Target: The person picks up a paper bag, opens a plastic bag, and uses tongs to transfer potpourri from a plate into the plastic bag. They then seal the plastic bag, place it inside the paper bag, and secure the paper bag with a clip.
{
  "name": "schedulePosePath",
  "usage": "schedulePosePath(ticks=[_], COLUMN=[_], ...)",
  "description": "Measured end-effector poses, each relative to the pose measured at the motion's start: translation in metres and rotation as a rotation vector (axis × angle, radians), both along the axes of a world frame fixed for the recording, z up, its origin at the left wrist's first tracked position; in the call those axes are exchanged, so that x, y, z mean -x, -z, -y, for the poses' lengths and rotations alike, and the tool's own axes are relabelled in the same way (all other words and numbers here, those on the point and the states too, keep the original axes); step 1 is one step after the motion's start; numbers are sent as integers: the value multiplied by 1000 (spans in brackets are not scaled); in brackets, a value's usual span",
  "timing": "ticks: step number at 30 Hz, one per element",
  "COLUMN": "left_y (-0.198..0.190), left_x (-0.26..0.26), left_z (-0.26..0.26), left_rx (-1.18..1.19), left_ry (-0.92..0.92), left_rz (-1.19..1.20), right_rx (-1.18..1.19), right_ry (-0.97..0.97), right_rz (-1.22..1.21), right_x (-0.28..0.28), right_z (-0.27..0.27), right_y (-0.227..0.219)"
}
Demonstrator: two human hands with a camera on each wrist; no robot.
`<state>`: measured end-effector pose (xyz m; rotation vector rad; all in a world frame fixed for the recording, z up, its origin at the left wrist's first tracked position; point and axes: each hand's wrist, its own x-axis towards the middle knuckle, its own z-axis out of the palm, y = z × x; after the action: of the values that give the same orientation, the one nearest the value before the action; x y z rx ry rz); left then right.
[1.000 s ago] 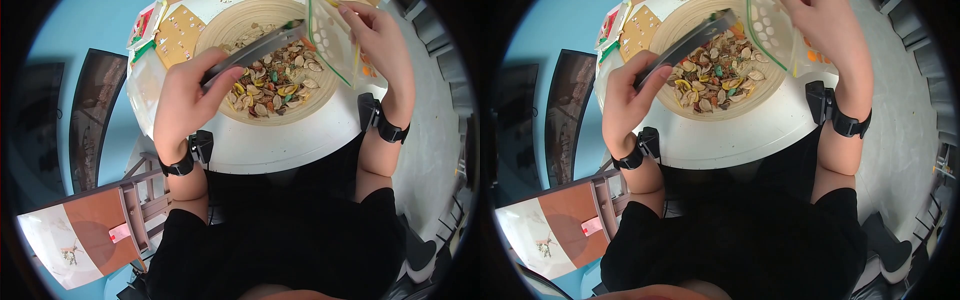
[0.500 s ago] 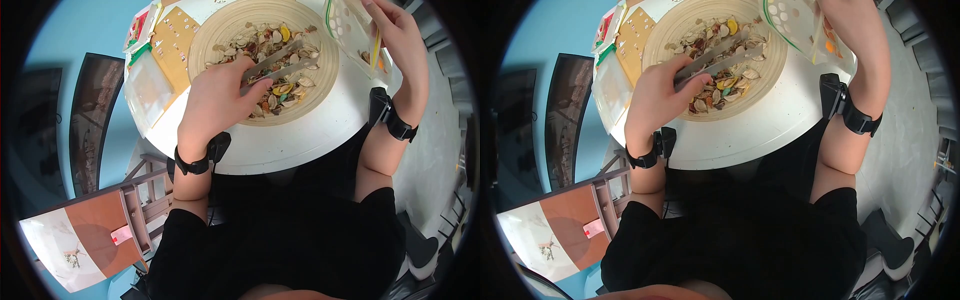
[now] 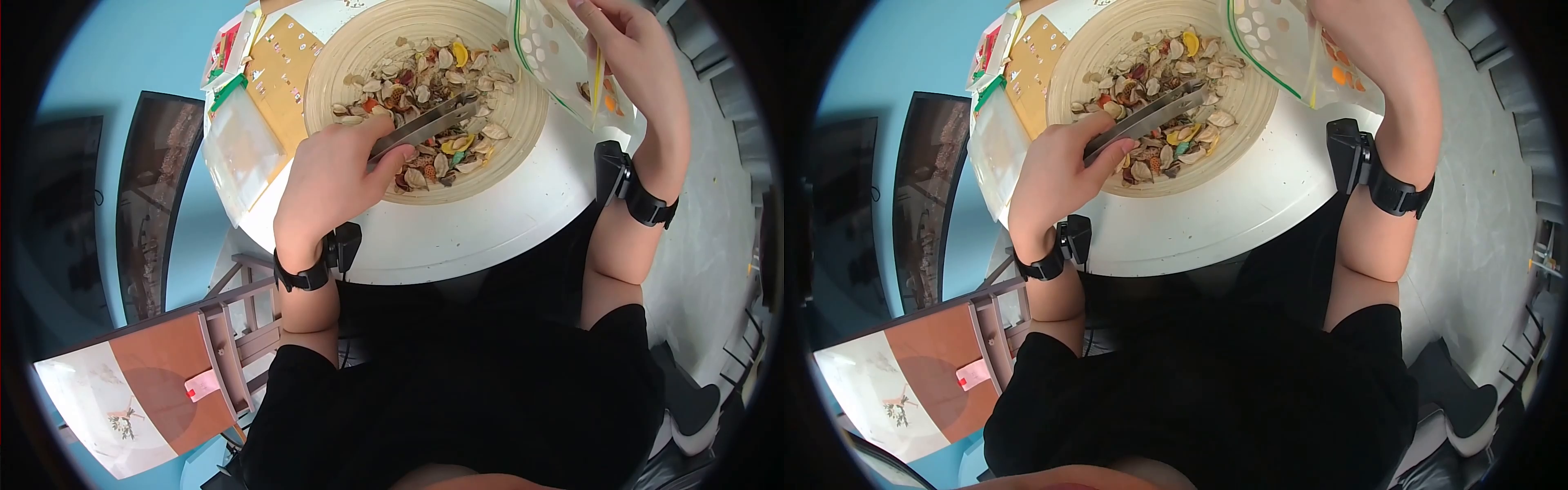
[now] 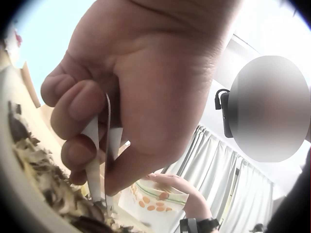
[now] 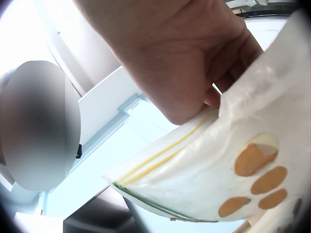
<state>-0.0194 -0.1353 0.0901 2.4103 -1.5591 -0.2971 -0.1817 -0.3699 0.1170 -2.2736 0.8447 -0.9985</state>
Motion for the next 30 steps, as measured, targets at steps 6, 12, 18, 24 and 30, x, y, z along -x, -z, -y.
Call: schedulePosePath(ticks=[6,12,18,24,30], left_y=[1,-13,0,-12,-4], left_x=[-6,-5,4,-8,-8], left_z=[-2,-4,6,-13,-15], left_rx=[152,336,410,64,33], left_ry=[-10,-55,-98,-120,-61], left_rz=[-72,-260,-291,-190,-56], right_rx=[-3,-306,-180,-231,-70], right_ry=[5,-52,-98,-62,-29], right_rz=[-6,-114,-10,22,19], right_x=[-4,-6,-9,0,-3], right_z=[-6,-2,-6,14,3], right_y=[0,-14,-2,-4,0])
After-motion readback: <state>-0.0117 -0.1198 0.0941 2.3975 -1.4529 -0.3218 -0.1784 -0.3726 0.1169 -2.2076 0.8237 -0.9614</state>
